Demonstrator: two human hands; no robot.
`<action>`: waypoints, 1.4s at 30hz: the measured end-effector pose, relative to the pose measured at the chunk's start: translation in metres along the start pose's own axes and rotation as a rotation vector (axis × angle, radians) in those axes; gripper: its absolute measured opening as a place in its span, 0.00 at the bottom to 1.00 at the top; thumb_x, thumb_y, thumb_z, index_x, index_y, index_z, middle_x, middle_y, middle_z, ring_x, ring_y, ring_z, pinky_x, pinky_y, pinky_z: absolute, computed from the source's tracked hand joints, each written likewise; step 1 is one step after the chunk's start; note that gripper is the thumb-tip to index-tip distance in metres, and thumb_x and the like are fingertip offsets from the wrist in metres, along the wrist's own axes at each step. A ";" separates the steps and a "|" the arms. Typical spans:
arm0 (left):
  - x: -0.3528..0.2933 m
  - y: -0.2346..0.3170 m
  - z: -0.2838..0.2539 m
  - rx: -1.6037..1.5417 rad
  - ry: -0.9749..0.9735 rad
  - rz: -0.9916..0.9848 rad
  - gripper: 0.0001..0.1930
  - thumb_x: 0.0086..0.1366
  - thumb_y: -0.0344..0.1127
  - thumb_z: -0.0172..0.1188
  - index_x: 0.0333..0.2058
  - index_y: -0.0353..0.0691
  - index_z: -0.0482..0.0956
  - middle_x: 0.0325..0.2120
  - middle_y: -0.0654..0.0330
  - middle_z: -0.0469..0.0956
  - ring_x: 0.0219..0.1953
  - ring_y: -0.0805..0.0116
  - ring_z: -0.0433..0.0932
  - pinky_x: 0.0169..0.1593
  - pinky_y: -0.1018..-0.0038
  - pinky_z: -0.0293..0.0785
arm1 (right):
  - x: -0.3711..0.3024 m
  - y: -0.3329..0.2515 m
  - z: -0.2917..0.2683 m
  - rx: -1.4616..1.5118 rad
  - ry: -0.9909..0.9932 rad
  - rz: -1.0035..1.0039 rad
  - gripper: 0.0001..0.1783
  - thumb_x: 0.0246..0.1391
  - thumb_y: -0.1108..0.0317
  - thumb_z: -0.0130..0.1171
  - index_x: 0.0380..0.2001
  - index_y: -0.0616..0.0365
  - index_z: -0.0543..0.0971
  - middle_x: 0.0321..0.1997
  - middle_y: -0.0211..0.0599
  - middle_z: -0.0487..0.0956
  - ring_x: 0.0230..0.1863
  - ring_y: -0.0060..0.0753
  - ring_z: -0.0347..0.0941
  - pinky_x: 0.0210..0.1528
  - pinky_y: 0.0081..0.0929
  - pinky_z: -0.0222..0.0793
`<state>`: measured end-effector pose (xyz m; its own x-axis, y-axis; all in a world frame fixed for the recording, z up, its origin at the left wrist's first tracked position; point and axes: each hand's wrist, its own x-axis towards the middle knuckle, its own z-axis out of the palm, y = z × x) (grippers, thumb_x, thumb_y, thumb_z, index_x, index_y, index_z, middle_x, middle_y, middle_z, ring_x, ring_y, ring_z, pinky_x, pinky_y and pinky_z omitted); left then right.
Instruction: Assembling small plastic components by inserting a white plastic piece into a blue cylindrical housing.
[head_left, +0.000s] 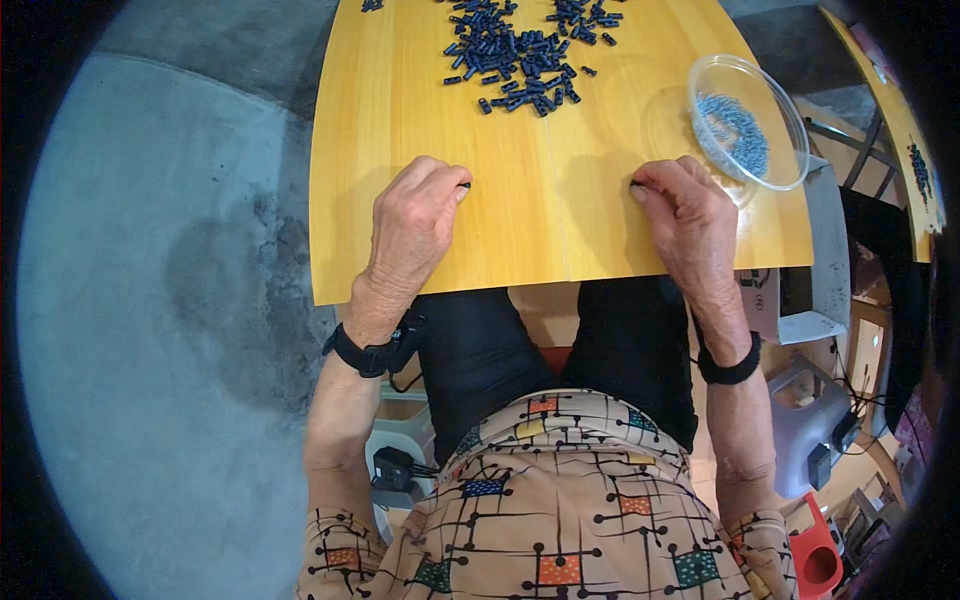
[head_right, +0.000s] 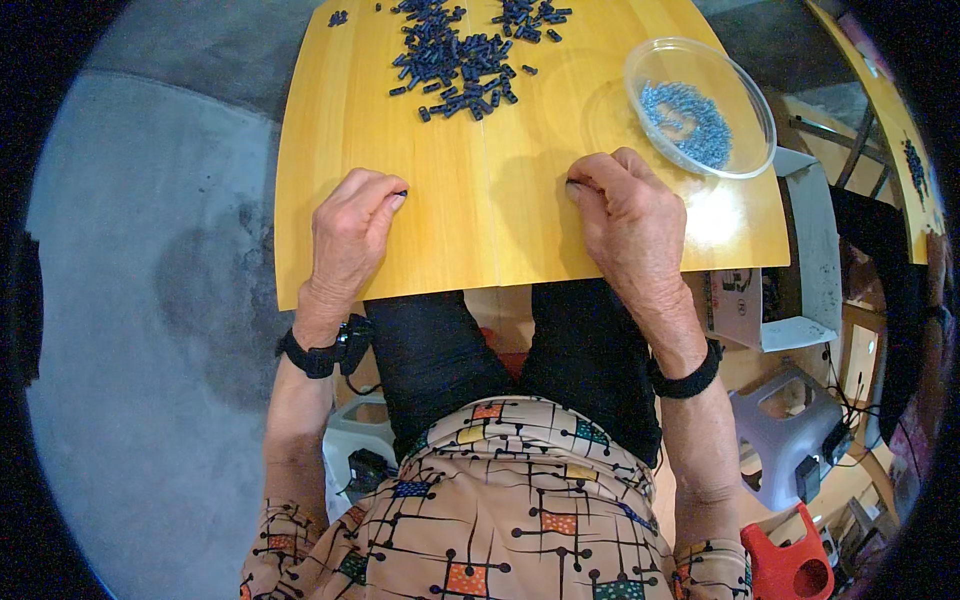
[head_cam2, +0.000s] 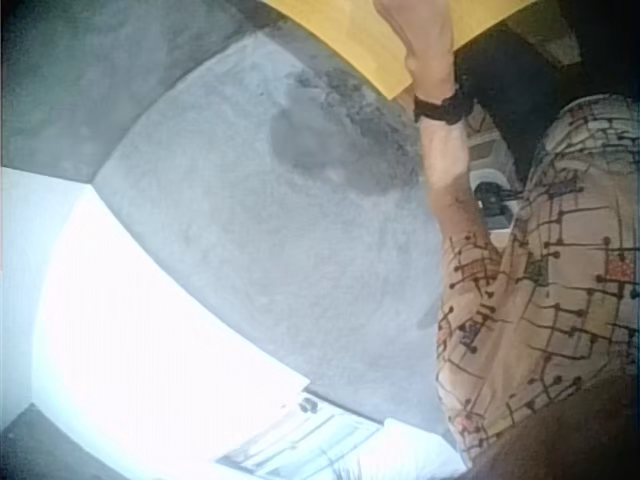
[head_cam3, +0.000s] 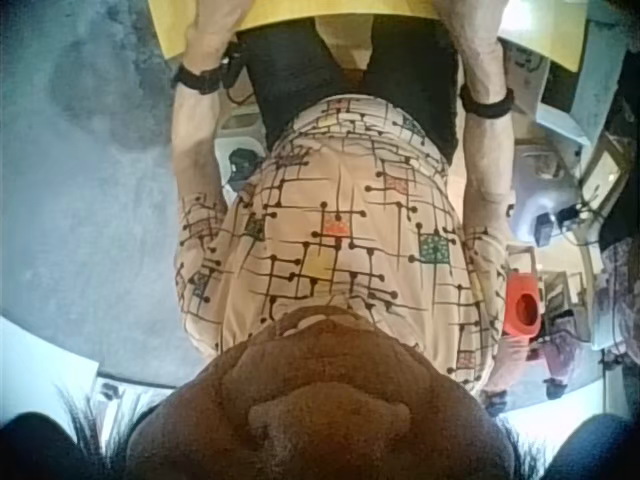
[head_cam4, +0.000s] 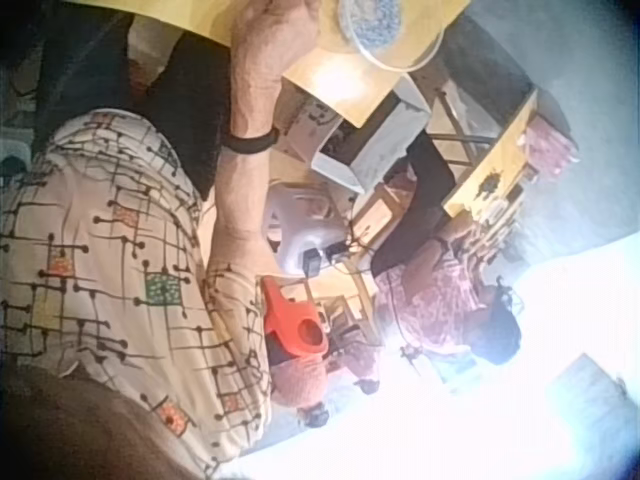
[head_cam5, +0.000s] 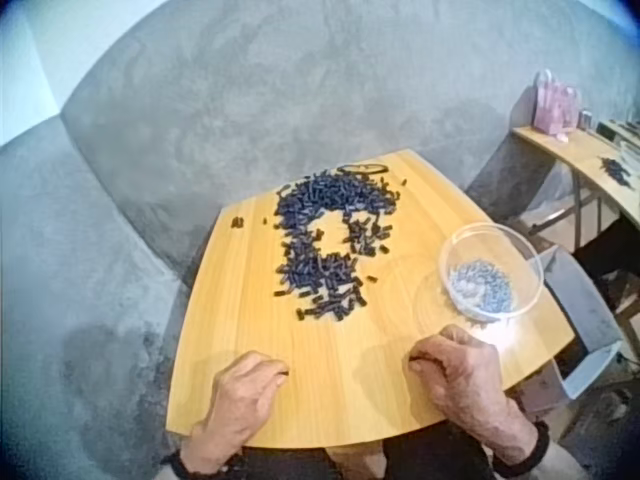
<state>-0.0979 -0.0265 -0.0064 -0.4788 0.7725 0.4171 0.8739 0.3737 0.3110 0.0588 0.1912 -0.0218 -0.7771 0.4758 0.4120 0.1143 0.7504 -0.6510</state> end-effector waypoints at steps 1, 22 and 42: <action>-0.001 0.001 0.000 -0.035 0.023 -0.023 0.05 0.52 0.24 0.59 0.29 0.34 0.77 0.26 0.55 0.76 0.29 0.59 0.76 0.33 0.71 0.72 | 0.000 0.000 0.000 0.002 0.000 0.001 0.04 0.42 0.74 0.60 0.25 0.56 0.77 0.22 0.35 0.74 0.24 0.36 0.73 0.25 0.28 0.67; -0.027 0.017 0.002 -0.618 0.094 -0.300 0.08 0.54 0.21 0.58 0.34 0.32 0.78 0.29 0.59 0.78 0.31 0.72 0.76 0.36 0.80 0.74 | 0.002 -0.002 0.001 -0.024 -0.042 0.013 0.03 0.43 0.72 0.59 0.26 0.54 0.77 0.23 0.36 0.73 0.25 0.39 0.72 0.27 0.29 0.67; -0.037 0.059 0.011 -1.078 0.099 -0.614 0.07 0.59 0.26 0.57 0.37 0.31 0.77 0.27 0.54 0.78 0.27 0.69 0.79 0.32 0.76 0.78 | -0.009 -0.016 -0.041 0.116 -0.061 -0.046 0.12 0.42 0.76 0.59 0.35 0.60 0.76 0.31 0.46 0.75 0.30 0.49 0.74 0.31 0.34 0.71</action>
<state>-0.0272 -0.0275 -0.0130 -0.8286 0.5599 0.0030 0.0113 0.0113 0.9999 0.0894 0.1942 0.0114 -0.8162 0.4106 0.4064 0.0076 0.7111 -0.7031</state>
